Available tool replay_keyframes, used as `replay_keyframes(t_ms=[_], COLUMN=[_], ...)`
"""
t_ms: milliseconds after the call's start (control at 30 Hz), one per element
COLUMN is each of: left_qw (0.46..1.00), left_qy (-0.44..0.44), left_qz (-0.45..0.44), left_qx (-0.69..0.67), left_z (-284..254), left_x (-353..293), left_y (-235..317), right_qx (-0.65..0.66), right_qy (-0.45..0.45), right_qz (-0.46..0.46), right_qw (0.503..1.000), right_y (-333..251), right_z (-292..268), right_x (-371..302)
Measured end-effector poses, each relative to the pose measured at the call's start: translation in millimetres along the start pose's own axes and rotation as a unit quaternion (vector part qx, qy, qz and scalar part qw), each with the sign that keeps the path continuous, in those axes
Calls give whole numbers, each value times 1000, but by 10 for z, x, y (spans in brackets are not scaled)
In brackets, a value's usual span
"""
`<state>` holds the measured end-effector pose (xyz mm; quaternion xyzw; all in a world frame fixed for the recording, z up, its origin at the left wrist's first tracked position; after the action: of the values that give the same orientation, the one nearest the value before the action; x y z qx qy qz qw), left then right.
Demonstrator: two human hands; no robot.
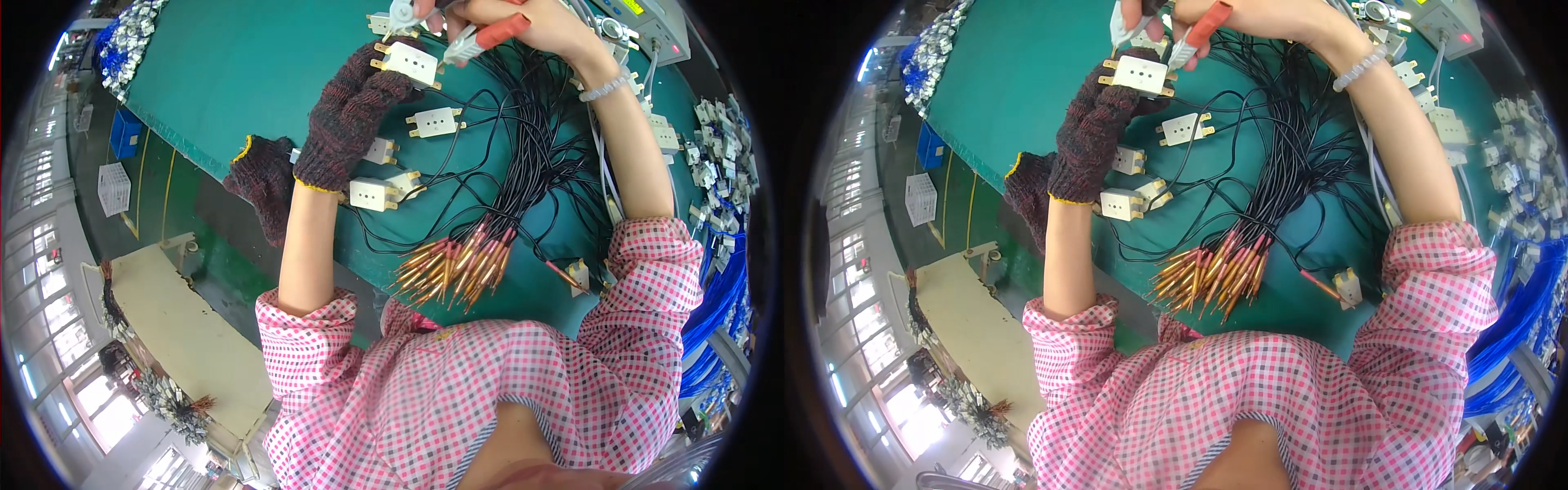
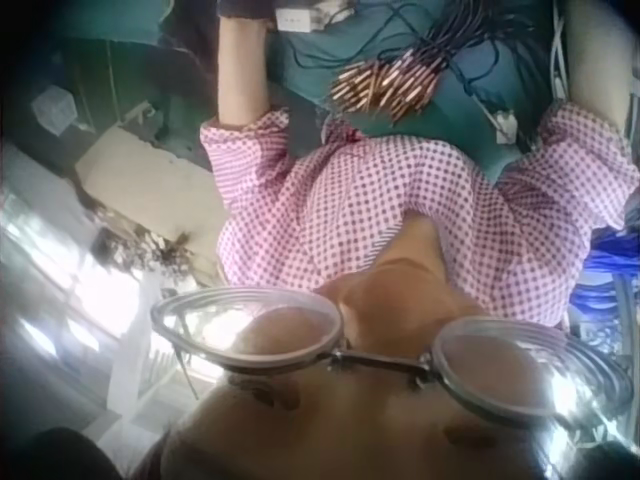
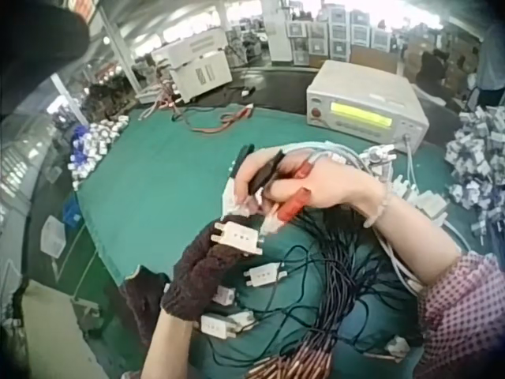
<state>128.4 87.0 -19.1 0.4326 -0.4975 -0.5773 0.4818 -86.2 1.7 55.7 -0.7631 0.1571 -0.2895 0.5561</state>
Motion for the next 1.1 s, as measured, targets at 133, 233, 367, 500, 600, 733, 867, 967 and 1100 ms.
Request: replay_keyframes(t_ms=[133,233,367,500,600,733,867,967,1100], left_qw=[999,993,973,977,973,975,967,995,989], left_qy=[13,50,30,51,63,52,31,-9,22], left_qz=[-47,-79,24,-97,-108,-79,-21,-79,-69], left_qx=[-23,71,227,183,194,199,253,62,129], left_z=[26,-4,-41,-50,-28,-33,-78,-101,-146], left_x=[-99,-138,-97,-71,-80,-100,-23,17,-64], left_y=[79,108,142,111,137,115,27,-77,-115], right_qx=[-5,41,-31,-33,-21,-55,-70,-48,-120], right_qy=[-46,-105,-75,-81,-85,-85,-86,-79,-73], right_qz=[19,-217,-117,-208,-197,-211,-213,-221,-266], right_qw=[999,970,990,974,976,972,971,971,954], right_y=[-14,-50,-40,-62,-39,-47,-78,-76,-20], right_z=[101,175,165,165,150,138,200,259,249], right_x=[67,146,69,85,109,101,102,109,99])
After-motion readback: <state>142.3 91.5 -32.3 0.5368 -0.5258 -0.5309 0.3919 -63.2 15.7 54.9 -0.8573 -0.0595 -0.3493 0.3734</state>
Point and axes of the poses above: each hand's wrist, its own x-axis towards the middle knuckle, its own z-axis out of the palm, y = z × x, the point moved 2 cm from there along x, towards the middle knuckle, and after that the axes turned 3 degrees about -x, right-handed, at the moved point
